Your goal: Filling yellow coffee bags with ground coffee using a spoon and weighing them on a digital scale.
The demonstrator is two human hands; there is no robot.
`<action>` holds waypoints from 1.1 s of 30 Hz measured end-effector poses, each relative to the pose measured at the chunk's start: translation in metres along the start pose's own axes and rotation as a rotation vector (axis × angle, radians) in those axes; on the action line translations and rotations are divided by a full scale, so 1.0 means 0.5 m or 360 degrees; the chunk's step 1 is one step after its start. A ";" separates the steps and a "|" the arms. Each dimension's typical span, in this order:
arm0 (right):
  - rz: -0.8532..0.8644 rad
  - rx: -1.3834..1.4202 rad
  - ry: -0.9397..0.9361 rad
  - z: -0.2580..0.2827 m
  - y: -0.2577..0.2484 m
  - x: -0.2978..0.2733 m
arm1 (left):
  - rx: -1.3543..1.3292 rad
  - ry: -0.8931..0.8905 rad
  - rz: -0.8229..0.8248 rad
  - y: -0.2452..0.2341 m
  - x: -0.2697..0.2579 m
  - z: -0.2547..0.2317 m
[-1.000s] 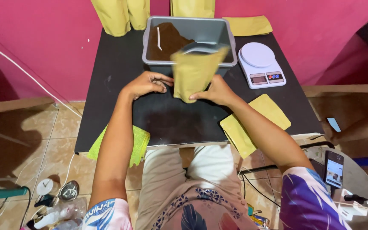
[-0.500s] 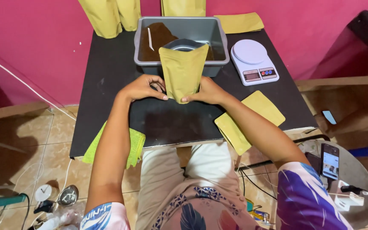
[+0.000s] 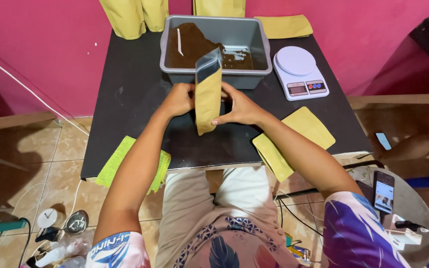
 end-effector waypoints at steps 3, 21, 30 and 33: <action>0.0021 -0.0026 -0.0003 0.002 -0.010 -0.006 | -0.0116 0.0060 0.0027 -0.011 -0.016 -0.017; -0.0095 0.0325 -0.0199 -0.020 -0.062 -0.018 | -0.0130 -0.0164 0.0028 -0.031 -0.009 0.005; -0.0104 0.0087 -0.0113 0.011 -0.070 -0.018 | -0.0144 -0.0202 0.0078 -0.043 -0.009 0.016; -0.0254 0.0199 -0.0165 0.023 -0.156 -0.037 | -0.0180 -0.0197 0.0107 -0.045 -0.029 -0.011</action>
Point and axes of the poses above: each hand's wrist, its own x-axis towards the middle knuckle, its own y-axis out of the palm, z = x × y, the point moved 4 cm from there along x, towards the middle knuckle, and after that the axes turned 13 degrees about -y, right-handed, at the moved point
